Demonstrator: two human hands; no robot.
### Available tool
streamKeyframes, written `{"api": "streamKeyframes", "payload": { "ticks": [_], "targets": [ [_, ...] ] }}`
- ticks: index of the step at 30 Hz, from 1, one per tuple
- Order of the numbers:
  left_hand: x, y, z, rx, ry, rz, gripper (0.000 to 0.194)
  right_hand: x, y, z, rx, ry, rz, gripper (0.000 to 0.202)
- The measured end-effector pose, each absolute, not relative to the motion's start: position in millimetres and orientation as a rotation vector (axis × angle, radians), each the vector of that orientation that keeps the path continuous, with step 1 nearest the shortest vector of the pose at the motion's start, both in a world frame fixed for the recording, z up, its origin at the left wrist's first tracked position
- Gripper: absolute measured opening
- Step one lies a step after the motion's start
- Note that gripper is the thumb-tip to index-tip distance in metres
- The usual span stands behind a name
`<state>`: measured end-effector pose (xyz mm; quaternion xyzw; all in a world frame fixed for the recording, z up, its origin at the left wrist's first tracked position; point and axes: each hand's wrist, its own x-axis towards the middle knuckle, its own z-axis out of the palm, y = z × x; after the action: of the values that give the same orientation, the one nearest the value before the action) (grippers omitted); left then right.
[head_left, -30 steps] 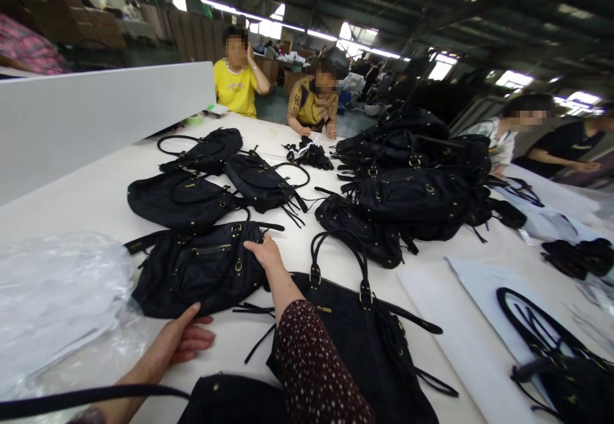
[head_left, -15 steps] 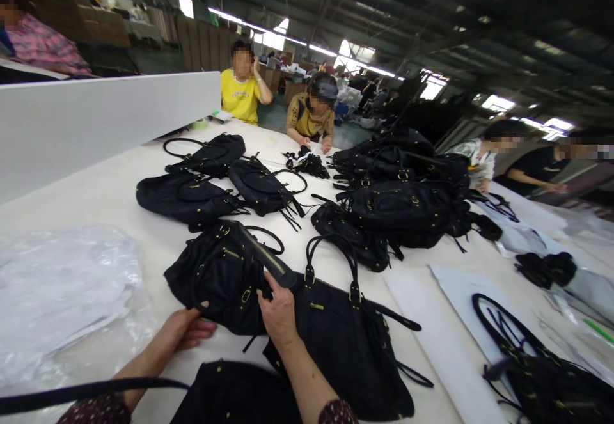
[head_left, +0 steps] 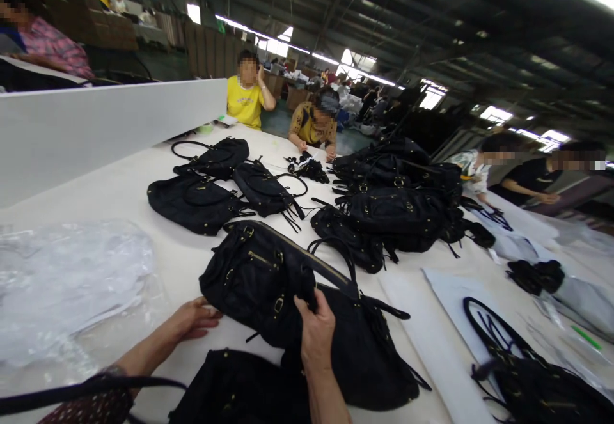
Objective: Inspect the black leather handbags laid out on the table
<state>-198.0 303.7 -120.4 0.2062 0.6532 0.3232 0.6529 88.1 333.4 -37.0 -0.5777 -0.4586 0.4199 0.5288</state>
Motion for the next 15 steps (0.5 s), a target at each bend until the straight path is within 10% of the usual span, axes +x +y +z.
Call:
{"api": "streamKeyframes", "payload": {
  "ticks": [15],
  "targets": [
    [-168,335,-19,0.630,1.282,0.898,0.070,223,277,62,-1.377,-0.843,1.001,0.044]
  ]
}}
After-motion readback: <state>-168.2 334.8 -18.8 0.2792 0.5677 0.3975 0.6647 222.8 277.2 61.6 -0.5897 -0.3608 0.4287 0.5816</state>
